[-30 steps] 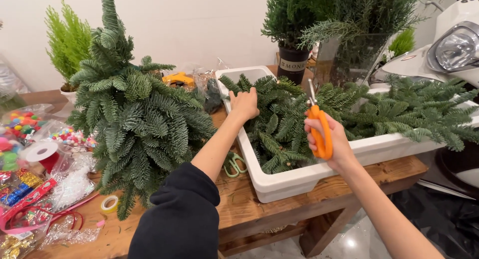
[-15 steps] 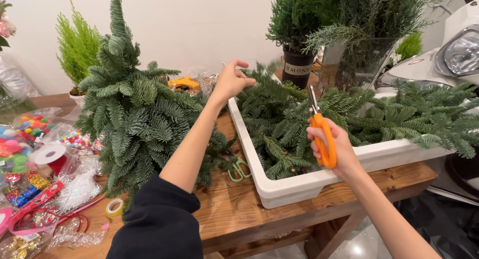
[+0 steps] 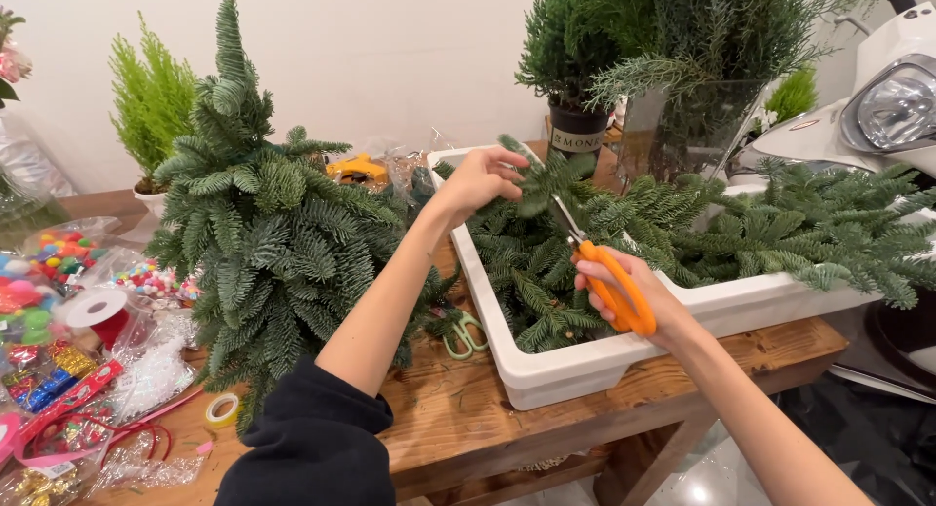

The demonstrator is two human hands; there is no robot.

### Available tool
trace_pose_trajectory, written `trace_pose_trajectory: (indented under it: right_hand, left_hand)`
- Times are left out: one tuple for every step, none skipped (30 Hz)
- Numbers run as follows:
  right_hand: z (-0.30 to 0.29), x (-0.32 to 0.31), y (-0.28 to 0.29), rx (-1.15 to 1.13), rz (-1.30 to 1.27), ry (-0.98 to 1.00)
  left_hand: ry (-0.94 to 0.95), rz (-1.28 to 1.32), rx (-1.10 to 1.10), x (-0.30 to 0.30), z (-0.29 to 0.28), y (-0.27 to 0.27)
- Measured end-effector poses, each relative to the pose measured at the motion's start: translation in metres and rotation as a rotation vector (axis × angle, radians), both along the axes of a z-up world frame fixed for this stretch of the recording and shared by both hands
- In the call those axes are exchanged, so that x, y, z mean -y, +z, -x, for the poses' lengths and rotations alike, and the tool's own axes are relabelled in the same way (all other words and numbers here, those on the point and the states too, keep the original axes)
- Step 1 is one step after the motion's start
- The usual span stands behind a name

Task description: The person uses orange-handled shears to trim small artificial pine branches from a white container. They then insert the trimmed branches into a small artificial Christmas tree on the table, adjusting the foliage to shape the tree.

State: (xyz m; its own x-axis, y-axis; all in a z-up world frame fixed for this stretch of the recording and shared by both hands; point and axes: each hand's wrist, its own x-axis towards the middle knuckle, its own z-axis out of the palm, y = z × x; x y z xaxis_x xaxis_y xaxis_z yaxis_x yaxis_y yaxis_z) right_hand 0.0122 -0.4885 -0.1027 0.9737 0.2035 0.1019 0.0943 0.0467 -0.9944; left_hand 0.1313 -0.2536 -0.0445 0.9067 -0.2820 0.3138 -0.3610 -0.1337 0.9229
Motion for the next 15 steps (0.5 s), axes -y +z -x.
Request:
trace_pose_trajectory:
  right_hand:
    - [0.003, -0.002, 0.006, 0.0, 0.0, 0.0]
    - [0.006, -0.004, 0.011, -0.017, 0.017, 0.029]
    - [0.008, -0.006, 0.016, -0.034, 0.034, 0.058]
    - [0.01, -0.008, 0.019, -0.035, 0.033, 0.057]
    - [0.011, -0.009, 0.021, -0.068, 0.054, 0.079]
    - [0.013, -0.011, 0.024, -0.101, 0.076, 0.101]
    - [0.014, -0.011, 0.025, -0.102, 0.076, 0.1]
    - [0.014, -0.012, 0.026, -0.149, 0.082, 0.128]
    - [0.015, -0.012, 0.028, -0.196, 0.089, 0.156]
    - [0.011, -0.01, 0.022, -0.195, 0.09, 0.158]
    - [0.007, -0.008, 0.016, -0.207, 0.021, 0.167]
    - [0.003, -0.006, 0.01, -0.219, -0.048, 0.175]
    - [0.001, -0.007, 0.009, -0.218, -0.048, 0.176]
    - [0.0, -0.008, 0.009, -0.229, -0.048, 0.205]
    - [-0.002, -0.008, 0.008, -0.24, -0.049, 0.235]
  left_hand:
    - [0.0, 0.0, 0.0, 0.0, -0.003, -0.003]
    - [0.005, -0.037, 0.022, 0.001, -0.006, -0.006]
    - [0.009, -0.074, 0.043, 0.001, -0.009, -0.009]
    - [0.009, -0.075, 0.042, 0.002, -0.006, -0.008]
    - [-0.002, -0.059, 0.045, 0.003, -0.003, -0.006]
    - [-0.012, -0.042, 0.047, 0.005, 0.001, -0.005]
    - [-0.012, -0.043, 0.046, 0.005, 0.003, -0.004]
    - [-0.016, -0.038, 0.059, 0.006, 0.005, -0.004]
    - [-0.02, -0.034, 0.072, 0.006, 0.007, -0.003]
    - [-0.018, -0.033, 0.072, 0.006, 0.006, -0.004]
    - [-0.029, -0.032, 0.073, 0.006, 0.005, -0.005]
    - [-0.041, -0.031, 0.075, 0.006, 0.004, -0.006]
    - [-0.039, -0.031, 0.075, 0.006, 0.006, -0.006]
    - [-0.053, -0.016, 0.073, 0.006, 0.008, -0.006]
    - [-0.066, -0.001, 0.071, 0.007, 0.01, -0.006]
